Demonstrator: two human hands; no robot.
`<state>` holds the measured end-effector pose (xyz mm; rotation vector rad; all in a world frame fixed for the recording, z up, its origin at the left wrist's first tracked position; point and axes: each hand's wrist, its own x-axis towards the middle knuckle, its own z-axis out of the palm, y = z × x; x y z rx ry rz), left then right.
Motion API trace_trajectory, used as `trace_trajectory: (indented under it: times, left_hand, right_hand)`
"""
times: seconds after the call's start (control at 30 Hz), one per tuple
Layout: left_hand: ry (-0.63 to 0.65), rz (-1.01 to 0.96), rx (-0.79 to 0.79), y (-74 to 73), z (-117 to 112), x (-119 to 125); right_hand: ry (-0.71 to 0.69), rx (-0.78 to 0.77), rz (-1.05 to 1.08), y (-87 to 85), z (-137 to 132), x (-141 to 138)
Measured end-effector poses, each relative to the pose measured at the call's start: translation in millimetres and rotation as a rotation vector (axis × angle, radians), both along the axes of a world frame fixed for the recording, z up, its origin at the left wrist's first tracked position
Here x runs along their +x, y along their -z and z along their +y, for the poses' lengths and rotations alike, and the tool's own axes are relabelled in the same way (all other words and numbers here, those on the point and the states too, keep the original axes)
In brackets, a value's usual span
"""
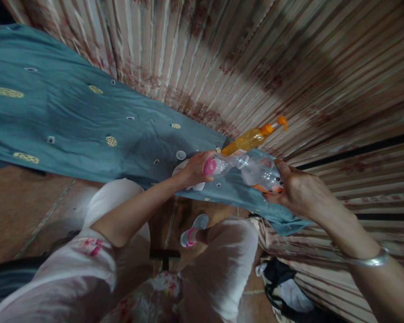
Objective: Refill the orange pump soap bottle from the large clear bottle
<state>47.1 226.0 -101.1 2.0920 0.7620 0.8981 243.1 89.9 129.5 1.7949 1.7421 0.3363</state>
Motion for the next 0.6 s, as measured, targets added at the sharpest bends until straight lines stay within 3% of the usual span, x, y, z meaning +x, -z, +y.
trace_trajectory:
  times: [0.6]
  left_hand:
    - [-0.010, 0.014, -0.003, -2.9, -1.3, -1.0]
  right_hand:
    - [0.006, 0.005, 0.006, -0.5, 0.6, -2.2]
